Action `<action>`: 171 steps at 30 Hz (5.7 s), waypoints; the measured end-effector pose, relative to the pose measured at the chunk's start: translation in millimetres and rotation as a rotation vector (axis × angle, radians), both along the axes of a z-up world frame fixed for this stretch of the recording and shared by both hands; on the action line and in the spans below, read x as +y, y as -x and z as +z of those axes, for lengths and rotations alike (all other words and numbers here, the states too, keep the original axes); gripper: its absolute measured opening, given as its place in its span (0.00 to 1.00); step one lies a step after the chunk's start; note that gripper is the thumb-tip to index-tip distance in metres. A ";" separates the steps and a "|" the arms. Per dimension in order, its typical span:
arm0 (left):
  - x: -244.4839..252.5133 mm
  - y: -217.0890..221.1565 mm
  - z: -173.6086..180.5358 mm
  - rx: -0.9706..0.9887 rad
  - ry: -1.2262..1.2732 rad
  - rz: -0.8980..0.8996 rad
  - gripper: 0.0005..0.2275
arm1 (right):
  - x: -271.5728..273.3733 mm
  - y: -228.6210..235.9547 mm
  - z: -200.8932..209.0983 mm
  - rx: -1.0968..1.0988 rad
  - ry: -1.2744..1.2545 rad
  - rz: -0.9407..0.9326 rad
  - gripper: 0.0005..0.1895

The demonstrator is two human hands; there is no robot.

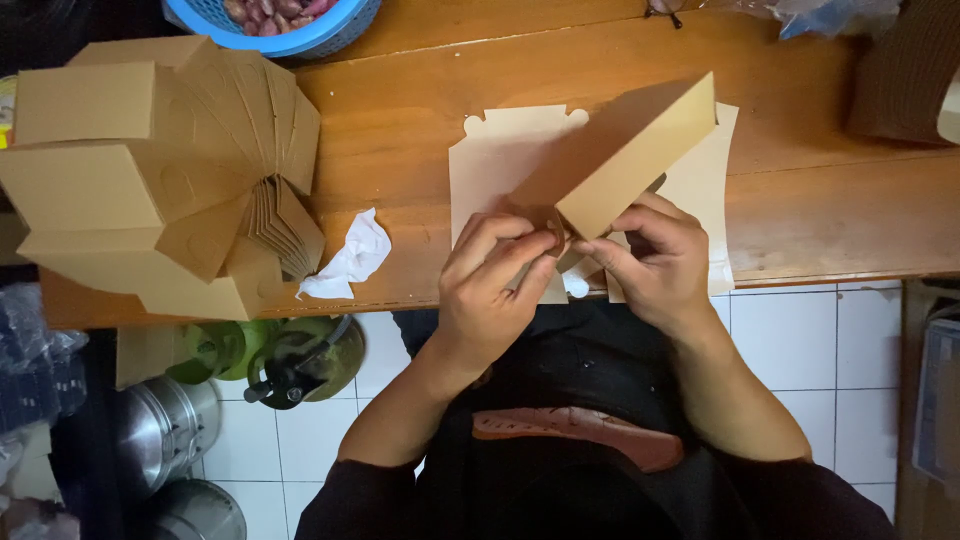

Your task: The person assembles a flat cardboard box by folding along pre-scored lines and interlocking tabs to form a rectangular container. The person handles the cardboard piece, folds the sides, and secures the tabs to complete the box.

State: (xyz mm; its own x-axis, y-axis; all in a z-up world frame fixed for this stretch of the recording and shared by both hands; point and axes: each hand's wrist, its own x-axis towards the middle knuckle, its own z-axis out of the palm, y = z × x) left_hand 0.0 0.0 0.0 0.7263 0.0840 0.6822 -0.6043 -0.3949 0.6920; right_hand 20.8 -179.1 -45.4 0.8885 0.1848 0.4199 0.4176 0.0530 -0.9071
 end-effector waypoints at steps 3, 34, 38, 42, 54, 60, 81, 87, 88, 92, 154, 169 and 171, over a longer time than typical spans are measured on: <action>-1.0 3.8 1.1 0.003 0.102 -0.015 0.06 | -7.1 6.1 -7.1 -0.001 0.001 -0.009 0.09; -2.0 3.6 -5.9 0.059 0.054 -0.145 0.11 | 17.8 8.9 21.8 -0.009 0.213 -0.047 0.09; -1.3 -0.4 -7.8 -0.055 0.005 -0.046 0.11 | 17.9 6.6 17.8 0.178 0.141 0.028 0.06; -4.4 -4.2 -10.7 -0.113 0.031 0.039 0.08 | 18.8 7.0 23.8 0.316 0.091 0.088 0.03; -5.7 -10.9 -9.5 -0.036 0.189 -0.016 0.05 | 26.8 2.4 31.3 0.544 -0.011 0.063 0.08; -6.6 0.4 -18.4 0.265 0.108 -0.062 0.14 | 36.6 6.1 37.7 0.332 0.151 -0.066 0.05; 26.8 -22.6 -23.5 0.901 0.035 -0.016 0.20 | -17.9 -11.6 15.8 0.114 0.553 -0.334 0.14; 28.2 -25.3 -65.5 0.726 -0.171 0.051 0.17 | -29.1 -16.1 -22.7 -0.029 0.890 -0.410 0.14; 29.0 -25.1 -65.2 0.728 -0.171 0.053 0.17 | -28.6 -15.1 -24.2 -0.027 0.890 -0.407 0.14; 27.8 -26.8 -65.1 0.685 -0.208 0.060 0.16 | -27.1 -15.2 -26.6 -0.017 0.948 -0.413 0.14; 41.5 -19.0 -109.2 0.312 -0.906 0.104 0.20 | -35.7 -26.6 -44.2 -0.423 1.316 -0.196 0.20; 39.9 -42.3 -88.0 0.353 -0.964 -0.002 0.24 | -14.6 -44.9 -14.6 -0.502 1.416 -0.182 0.19; 38.0 -40.9 -86.3 0.377 -1.016 0.025 0.26 | -13.3 -42.9 -11.4 -0.637 1.574 -0.271 0.27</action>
